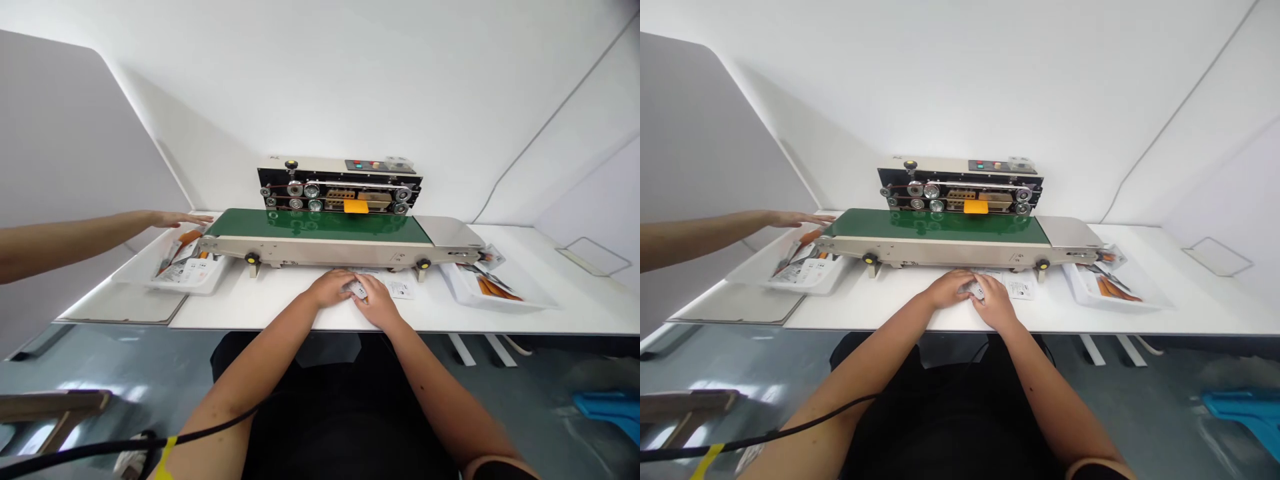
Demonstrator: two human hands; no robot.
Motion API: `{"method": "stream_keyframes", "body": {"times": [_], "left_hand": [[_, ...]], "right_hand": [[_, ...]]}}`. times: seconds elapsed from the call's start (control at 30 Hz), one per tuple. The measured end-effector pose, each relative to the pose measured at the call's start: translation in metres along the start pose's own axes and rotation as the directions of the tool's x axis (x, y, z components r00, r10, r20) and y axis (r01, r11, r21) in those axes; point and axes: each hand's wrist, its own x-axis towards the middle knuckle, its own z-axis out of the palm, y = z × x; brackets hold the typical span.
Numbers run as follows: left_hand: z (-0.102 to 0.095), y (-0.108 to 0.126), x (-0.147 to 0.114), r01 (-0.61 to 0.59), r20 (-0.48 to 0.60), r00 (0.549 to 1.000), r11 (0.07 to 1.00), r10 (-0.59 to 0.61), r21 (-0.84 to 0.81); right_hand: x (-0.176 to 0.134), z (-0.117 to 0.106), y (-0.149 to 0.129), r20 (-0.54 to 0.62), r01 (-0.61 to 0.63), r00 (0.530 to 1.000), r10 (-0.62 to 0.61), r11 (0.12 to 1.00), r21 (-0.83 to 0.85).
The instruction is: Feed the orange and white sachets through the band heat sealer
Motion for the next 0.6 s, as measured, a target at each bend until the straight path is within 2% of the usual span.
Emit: {"method": "stream_keyframes", "body": {"times": [0.17, 0.27, 0.37, 0.47, 0.6], "left_hand": [[-0.005, 0.008, 0.0, 0.217, 0.007, 0.975, 0.955, -0.223, 0.2], [-0.006, 0.006, -0.002, 0.258, -0.025, 0.966, 0.943, -0.259, 0.209], [-0.007, -0.001, -0.003, 0.225, -0.09, 0.973, 0.95, -0.211, 0.216], [-0.008, -0.005, -0.003, 0.138, -0.205, 0.975, 0.962, -0.089, 0.237], [-0.013, 0.005, -0.002, 0.048, -0.43, 0.902, 0.978, 0.044, 0.201]], "right_hand": [[0.002, -0.001, -0.002, 0.126, -0.03, 0.991, 0.042, 0.995, -0.098], [0.0, -0.002, -0.004, 0.138, -0.065, 0.987, 0.08, 0.992, -0.111], [0.0, 0.0, -0.003, 0.129, -0.091, 0.986, 0.105, 0.99, -0.105], [0.001, 0.003, 0.0, 0.073, -0.103, 0.991, 0.11, 0.99, -0.096], [0.005, 0.005, 0.003, -0.096, -0.097, 0.991, 0.091, 0.994, -0.057]]}}
